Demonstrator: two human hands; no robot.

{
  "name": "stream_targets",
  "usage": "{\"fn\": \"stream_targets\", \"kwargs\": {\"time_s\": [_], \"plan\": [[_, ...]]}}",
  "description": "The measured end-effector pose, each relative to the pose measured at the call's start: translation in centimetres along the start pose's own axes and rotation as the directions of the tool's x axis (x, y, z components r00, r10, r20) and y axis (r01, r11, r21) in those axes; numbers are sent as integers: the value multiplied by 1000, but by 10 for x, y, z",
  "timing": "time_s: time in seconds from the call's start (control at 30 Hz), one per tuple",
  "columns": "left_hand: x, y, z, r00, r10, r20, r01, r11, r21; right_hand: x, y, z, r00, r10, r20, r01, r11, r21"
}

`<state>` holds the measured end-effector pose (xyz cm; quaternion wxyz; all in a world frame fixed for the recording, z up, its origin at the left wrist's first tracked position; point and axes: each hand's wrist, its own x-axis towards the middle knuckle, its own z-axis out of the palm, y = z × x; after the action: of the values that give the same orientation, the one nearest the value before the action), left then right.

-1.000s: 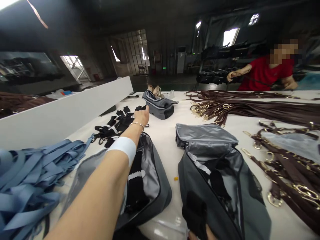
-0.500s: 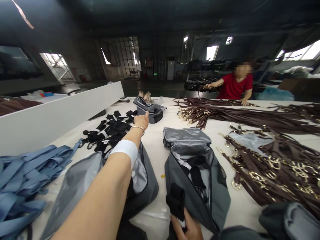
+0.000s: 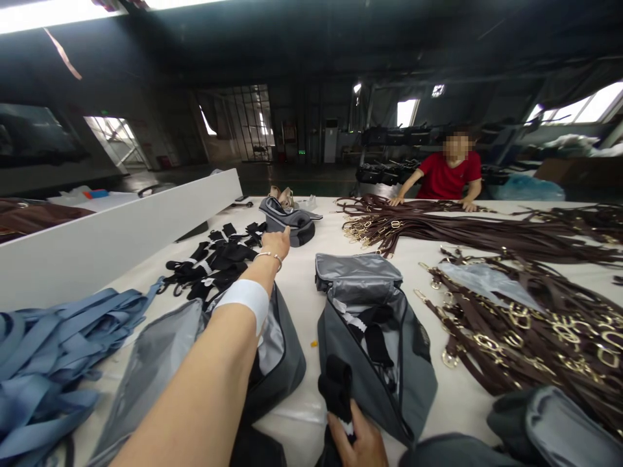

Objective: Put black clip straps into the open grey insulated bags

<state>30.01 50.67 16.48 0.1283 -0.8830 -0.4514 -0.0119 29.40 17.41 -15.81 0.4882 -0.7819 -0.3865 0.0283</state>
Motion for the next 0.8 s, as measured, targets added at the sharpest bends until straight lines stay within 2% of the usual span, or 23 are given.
{"fn": "stream_targets", "kwargs": {"time_s": [0.23, 0.47, 0.8], "plan": [[-13, -2, -6, 1000, 7, 22, -7, 1000, 1, 5, 7, -3, 992, -106, 74, 104, 994, 28], [-12, -3, -8, 998, 19, 57, -19, 1000, 0, 3, -3, 0, 996, -48, -79, 50, 998, 28], [-12, -7, 6, 996, 10, 89, -10, 1000, 5, 4, -11, -5, 995, -58, -82, 62, 997, 37]]}}
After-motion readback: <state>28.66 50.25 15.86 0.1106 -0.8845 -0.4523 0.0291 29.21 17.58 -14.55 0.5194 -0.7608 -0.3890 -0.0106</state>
